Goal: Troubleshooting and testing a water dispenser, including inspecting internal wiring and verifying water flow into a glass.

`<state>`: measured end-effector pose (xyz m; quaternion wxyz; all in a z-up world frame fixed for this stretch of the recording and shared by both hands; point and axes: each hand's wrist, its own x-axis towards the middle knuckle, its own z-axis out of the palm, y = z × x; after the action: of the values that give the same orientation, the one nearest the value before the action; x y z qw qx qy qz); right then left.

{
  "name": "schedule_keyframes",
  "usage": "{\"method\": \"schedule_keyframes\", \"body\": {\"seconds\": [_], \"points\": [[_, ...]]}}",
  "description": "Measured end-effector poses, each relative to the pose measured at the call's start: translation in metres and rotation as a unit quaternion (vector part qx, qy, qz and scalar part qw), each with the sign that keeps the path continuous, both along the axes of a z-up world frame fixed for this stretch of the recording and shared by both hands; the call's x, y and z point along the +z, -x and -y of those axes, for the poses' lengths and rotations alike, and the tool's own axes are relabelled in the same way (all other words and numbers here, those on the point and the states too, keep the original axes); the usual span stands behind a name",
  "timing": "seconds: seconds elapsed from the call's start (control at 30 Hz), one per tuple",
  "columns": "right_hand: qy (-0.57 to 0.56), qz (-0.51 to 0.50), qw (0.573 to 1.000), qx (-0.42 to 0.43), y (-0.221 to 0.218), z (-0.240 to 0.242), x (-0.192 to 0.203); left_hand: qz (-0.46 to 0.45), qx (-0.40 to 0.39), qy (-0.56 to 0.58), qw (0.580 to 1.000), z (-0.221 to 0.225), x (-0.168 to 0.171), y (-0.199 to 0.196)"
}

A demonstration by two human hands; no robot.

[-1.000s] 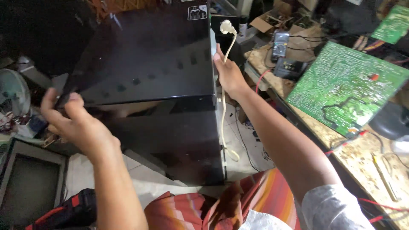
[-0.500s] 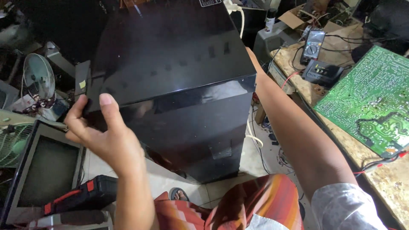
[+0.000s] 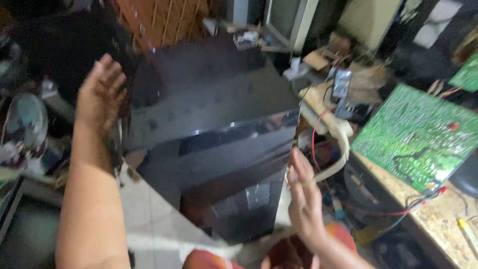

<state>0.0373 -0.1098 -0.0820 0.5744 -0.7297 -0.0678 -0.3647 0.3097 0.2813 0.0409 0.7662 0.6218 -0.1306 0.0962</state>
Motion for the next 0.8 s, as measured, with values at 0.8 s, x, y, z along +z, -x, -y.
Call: {"method": "schedule_keyframes", "body": {"seconds": [0.8], "points": [[0.019,-0.05,0.998,-0.031,-0.083,-0.024,-0.018,-0.126,0.063,-0.133,0.981,0.009,-0.015,-0.053]]}}
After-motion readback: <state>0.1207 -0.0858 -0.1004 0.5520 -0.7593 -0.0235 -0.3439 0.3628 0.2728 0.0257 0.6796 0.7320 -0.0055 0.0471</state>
